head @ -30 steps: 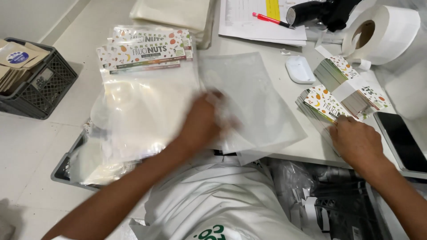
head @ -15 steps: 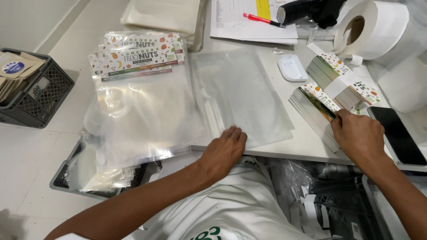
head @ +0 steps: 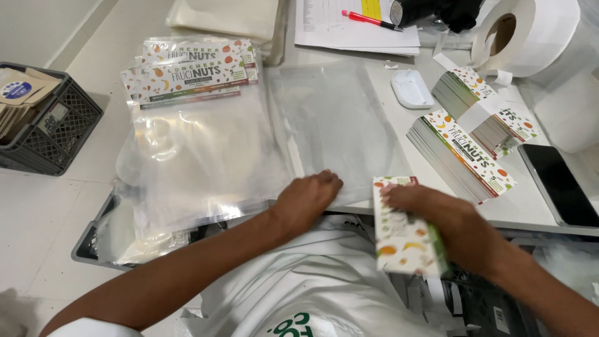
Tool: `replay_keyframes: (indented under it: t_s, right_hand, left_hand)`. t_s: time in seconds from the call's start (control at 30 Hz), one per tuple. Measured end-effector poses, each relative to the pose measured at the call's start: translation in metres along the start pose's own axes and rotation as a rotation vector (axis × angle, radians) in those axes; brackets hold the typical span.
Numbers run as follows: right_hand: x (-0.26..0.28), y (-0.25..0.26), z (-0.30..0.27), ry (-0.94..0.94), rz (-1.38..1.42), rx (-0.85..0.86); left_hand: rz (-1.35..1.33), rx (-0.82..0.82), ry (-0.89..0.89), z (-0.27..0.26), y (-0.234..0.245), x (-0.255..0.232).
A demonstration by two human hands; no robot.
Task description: Applying adhesive labels to clear plastic bags for packaging nuts
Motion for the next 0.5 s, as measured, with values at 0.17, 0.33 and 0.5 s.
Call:
replay_keyframes:
  t_s: [0.17,0.33,0.5]
  right_hand:
    - [-0.007,-0.036,-0.008,0.126,-0.075,0.003]
    - [-0.008,-0.047,-0.015,0.173,-0.054,0.033]
    - [-0.005,-0.052,-0.012,0.199,0.018,0.062]
  left_hand:
    - [-0.361,-0.024,0.489,0.022,0.024,0.05]
    - [-0.494,0.009,0.671,0.028,0.052,0.058]
    - [-0.499,0.025,0.566,0.032,0.029,0.05]
Point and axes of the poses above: each hand's wrist, its own z-axis towards the middle knuckle, its own y-axis out of the back of the hand, x = y × z, the point moved 10 cm from there along z, towards the middle knuckle, and after that the axes turned 10 degrees about -x, right-handed, at the moved point
